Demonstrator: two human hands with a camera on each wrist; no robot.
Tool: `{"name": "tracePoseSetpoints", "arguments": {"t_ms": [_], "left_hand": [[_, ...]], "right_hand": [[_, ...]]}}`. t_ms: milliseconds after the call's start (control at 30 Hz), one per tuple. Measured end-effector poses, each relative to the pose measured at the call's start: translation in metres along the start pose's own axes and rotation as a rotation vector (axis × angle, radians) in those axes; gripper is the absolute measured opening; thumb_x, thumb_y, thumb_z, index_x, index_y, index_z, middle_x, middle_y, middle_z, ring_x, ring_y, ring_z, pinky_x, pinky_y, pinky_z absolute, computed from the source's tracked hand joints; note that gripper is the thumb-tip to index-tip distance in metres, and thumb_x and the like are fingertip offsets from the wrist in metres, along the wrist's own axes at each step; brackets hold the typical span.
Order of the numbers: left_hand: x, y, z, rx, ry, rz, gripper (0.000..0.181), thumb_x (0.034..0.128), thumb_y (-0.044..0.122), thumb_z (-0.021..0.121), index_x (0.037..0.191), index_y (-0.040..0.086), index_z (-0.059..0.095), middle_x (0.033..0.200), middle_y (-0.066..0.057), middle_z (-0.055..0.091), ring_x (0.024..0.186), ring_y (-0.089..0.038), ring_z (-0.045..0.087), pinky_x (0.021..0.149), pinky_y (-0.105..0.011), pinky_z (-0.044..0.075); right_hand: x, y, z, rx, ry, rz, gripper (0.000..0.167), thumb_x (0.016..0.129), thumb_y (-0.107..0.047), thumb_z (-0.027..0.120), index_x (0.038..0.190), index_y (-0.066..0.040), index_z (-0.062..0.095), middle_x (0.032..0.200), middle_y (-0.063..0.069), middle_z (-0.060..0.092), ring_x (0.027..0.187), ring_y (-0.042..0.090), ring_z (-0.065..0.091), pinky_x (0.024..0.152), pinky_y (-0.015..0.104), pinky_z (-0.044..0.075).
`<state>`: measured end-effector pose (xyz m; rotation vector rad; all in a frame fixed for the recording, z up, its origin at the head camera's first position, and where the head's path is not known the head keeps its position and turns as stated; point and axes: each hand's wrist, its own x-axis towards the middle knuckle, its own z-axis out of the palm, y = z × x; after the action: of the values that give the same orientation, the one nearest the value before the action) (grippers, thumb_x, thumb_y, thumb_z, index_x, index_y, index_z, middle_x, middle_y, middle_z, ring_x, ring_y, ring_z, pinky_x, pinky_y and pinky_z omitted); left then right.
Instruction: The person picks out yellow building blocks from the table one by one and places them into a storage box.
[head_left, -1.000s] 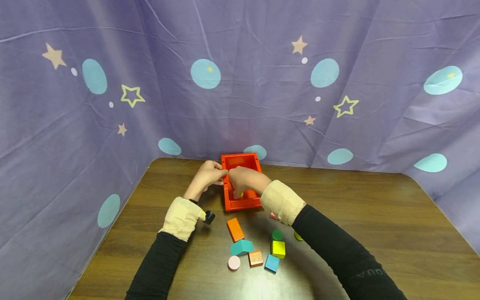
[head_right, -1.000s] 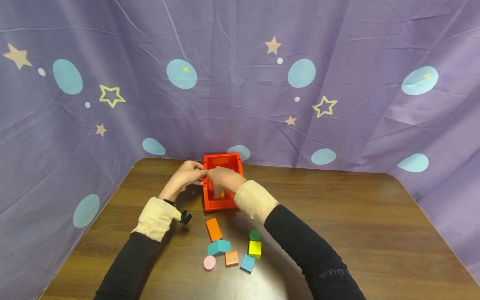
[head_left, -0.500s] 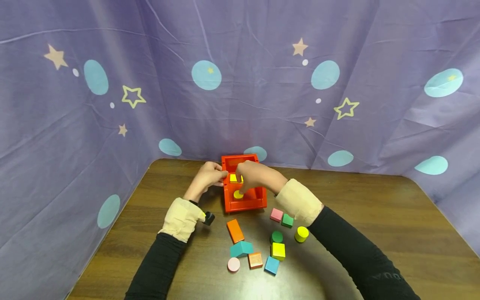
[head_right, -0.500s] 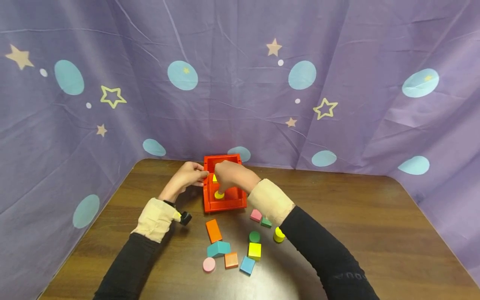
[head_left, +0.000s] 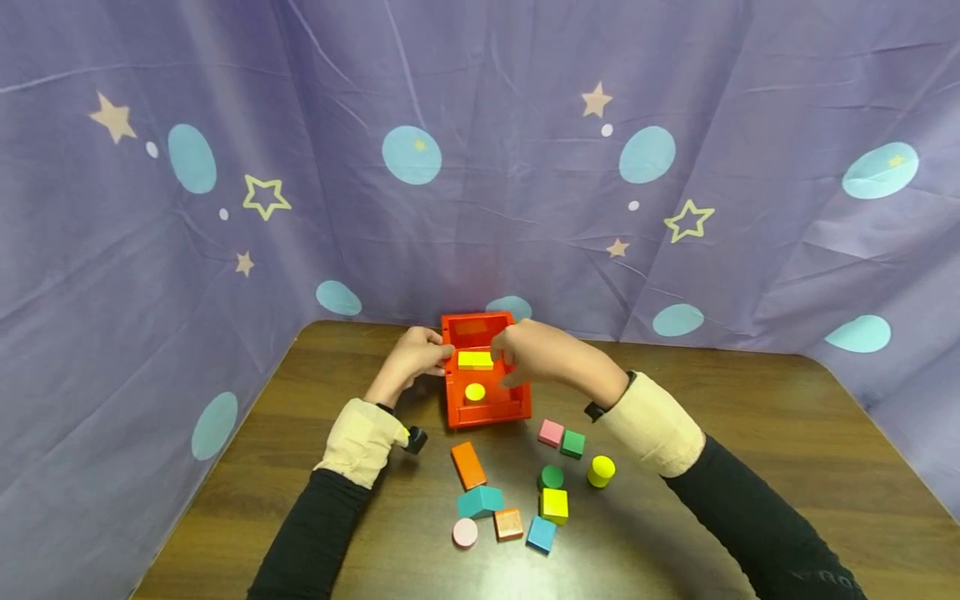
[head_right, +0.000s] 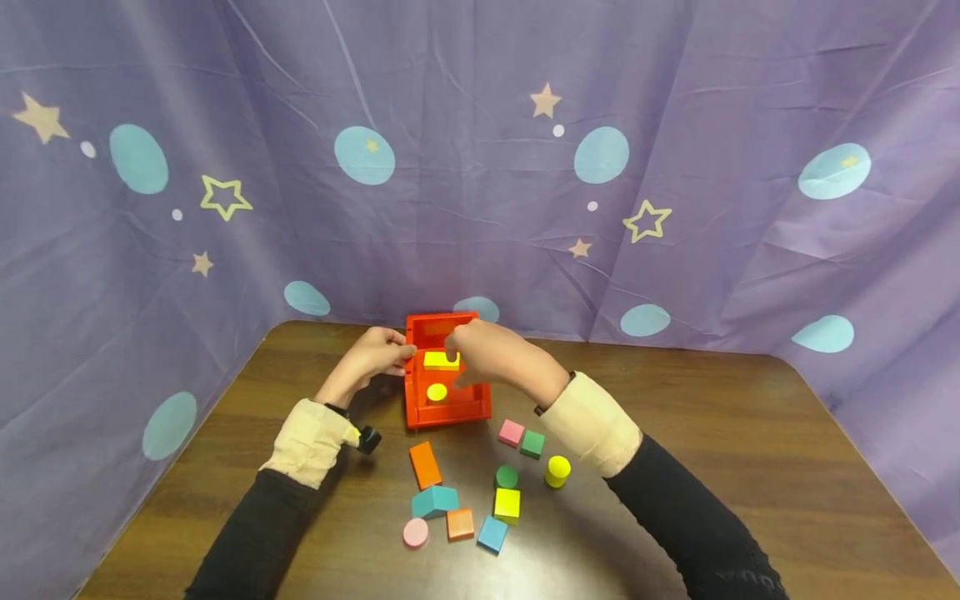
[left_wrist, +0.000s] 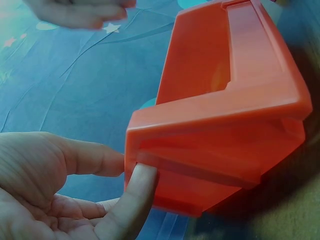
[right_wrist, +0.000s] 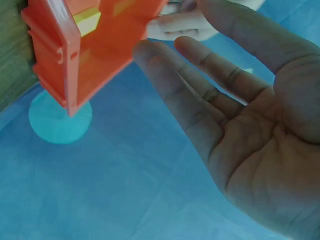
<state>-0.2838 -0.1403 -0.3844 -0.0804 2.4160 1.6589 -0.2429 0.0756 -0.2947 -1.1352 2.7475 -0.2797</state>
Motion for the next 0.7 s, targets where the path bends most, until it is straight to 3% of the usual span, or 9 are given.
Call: {"name": "tracePoseSetpoints", "arguments": {"t_ms": [267,533,700], "left_hand": [[0.001,-0.001,0.001,-0.006,0.003,0.004,0.029,0.0967,0.004,0.061,0.118,-0.014,0.052,0.097,-0.012,0.055,0.066,-0.01,0.06,0.058,-0.017,0.061],[0.001,-0.002,0.001,0.005,0.004,0.001,0.029,0.0968,0.005,0.061,0.118,-0.013,0.052,0.096,-0.011,0.055,0.065,-0.009,0.059,0.058,-0.017,0.061],[0.001,-0.001,0.001,0.009,0.001,0.007,0.028,0.0971,0.005,0.061,0.117,-0.013,0.053,0.097,-0.012,0.055,0.065,-0.01,0.06,0.058,-0.017,0.061]], "right_hand": [[-0.033,-0.003,-0.006,0.026,0.048,-0.002,0.026,0.08,-0.011,0.086,0.103,-0.007,0.075,0.088,0.002,0.072,0.077,0.014,0.064,0.071,0.027,0.059],[-0.061,-0.003,-0.005,0.026,0.077,-0.019,0.021,0.079,-0.003,0.082,0.096,-0.008,0.072,0.074,-0.003,0.057,0.067,0.009,0.049,0.06,0.02,0.044],[-0.081,0.002,-0.005,0.01,0.096,-0.017,0.024,0.078,-0.006,0.085,0.097,-0.01,0.071,0.085,-0.002,0.068,0.074,0.01,0.059,0.066,0.024,0.055]]}}
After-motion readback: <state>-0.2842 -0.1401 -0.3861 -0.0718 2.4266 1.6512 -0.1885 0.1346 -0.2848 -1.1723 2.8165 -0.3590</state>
